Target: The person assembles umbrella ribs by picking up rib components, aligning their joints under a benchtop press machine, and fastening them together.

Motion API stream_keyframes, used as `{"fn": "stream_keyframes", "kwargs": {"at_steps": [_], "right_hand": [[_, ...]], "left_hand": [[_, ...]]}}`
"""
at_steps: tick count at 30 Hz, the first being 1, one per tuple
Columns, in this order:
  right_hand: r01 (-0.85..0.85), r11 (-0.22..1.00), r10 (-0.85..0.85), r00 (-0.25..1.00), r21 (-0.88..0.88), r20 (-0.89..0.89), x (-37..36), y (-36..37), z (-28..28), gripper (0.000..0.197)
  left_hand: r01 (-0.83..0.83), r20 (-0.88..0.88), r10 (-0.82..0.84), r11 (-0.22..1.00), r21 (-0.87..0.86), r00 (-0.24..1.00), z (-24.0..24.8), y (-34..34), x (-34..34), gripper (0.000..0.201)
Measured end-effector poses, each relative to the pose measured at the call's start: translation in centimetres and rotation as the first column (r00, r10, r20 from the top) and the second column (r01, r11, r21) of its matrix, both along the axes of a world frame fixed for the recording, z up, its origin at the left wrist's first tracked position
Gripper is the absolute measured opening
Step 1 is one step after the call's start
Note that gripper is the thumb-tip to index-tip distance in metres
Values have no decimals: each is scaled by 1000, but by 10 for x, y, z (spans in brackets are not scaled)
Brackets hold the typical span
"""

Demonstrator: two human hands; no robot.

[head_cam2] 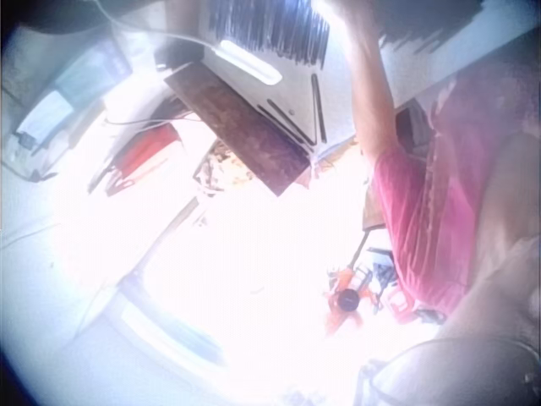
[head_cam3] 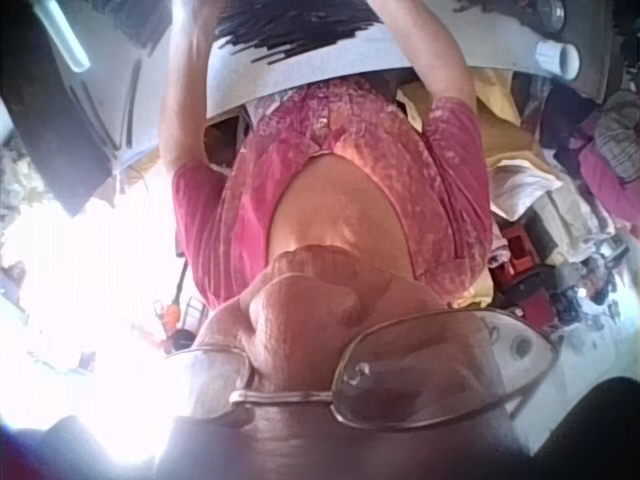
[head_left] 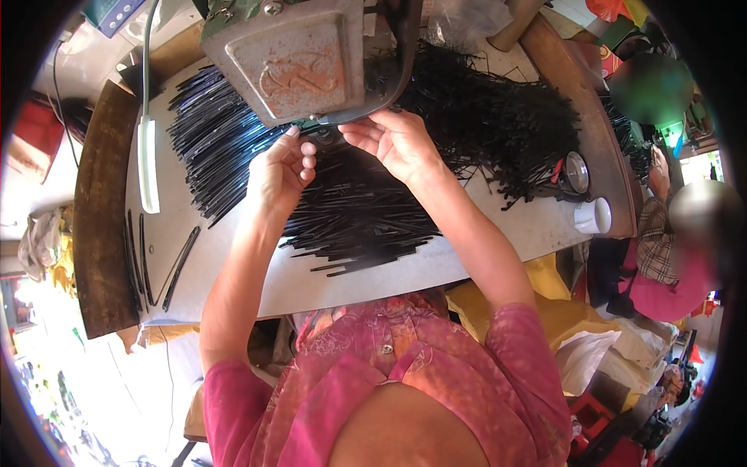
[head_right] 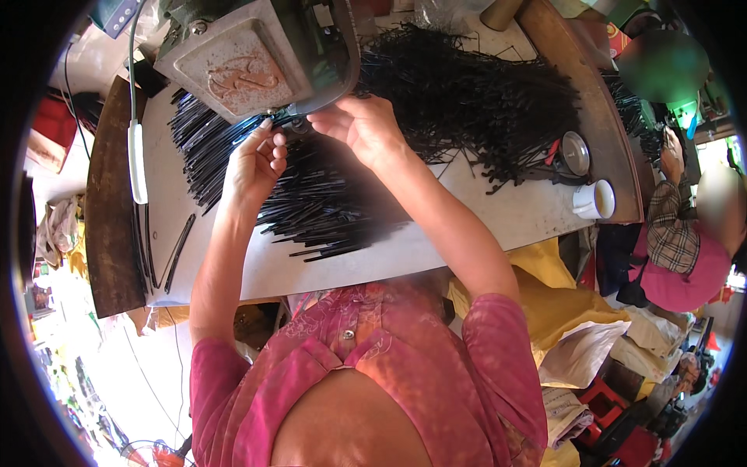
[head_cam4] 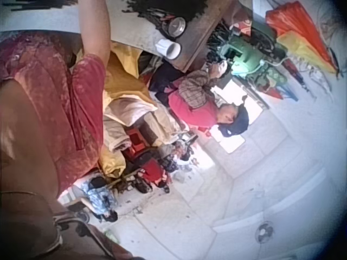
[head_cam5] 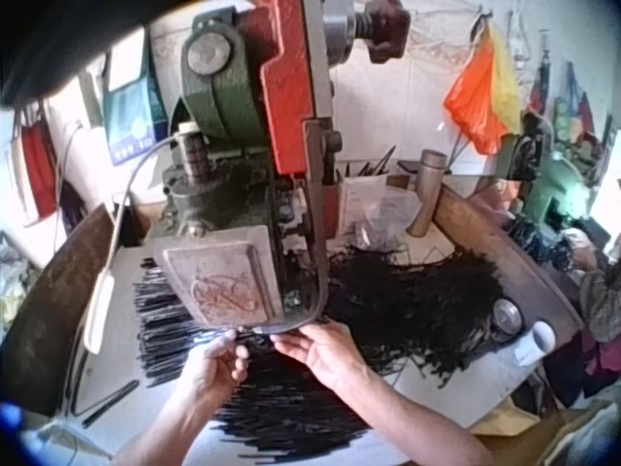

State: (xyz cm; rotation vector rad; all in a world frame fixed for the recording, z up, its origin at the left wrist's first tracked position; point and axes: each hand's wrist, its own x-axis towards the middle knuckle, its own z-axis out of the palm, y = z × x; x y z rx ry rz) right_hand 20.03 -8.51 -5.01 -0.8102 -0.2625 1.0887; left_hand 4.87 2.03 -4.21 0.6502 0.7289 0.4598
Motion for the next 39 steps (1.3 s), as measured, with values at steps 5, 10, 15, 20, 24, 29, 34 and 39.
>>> {"fn": "stream_keyframes", "kwargs": {"at_steps": [5,10,15,20,24,29,34,39], "right_hand": [[14,1000,-14,1000,12,-2,-3,3,-3,23],[37,999,-37,999,19,-8,-7,4,-3,22],[93,996,-93,996,4,-17,-10,3,-1,21],[116,988,-103,986,98,-133,-15,6,-10,20],[175,983,-163,973,61,-164,-20,4,-6,21],[51,989,-43,997,-136,62,-1,-21,-2,31],[55,909,234,751,-412,617,28,-79,27,22],[235,899,276,353,-370,894,65,-122,32,10]], "left_hand": [[-27,18,25,996,88,1000,-4,3,3,18],[-18,46,14,996,92,999,-12,9,0,21],[-28,37,25,996,87,999,-10,2,4,21],[-88,41,84,991,104,996,-9,-3,1,16],[-100,37,96,990,102,995,-16,-4,1,17],[-53,48,49,994,98,998,-16,-7,5,18],[-57,14,55,989,135,998,-15,1,0,18],[76,16,-78,991,106,997,-13,19,-9,13]]}}
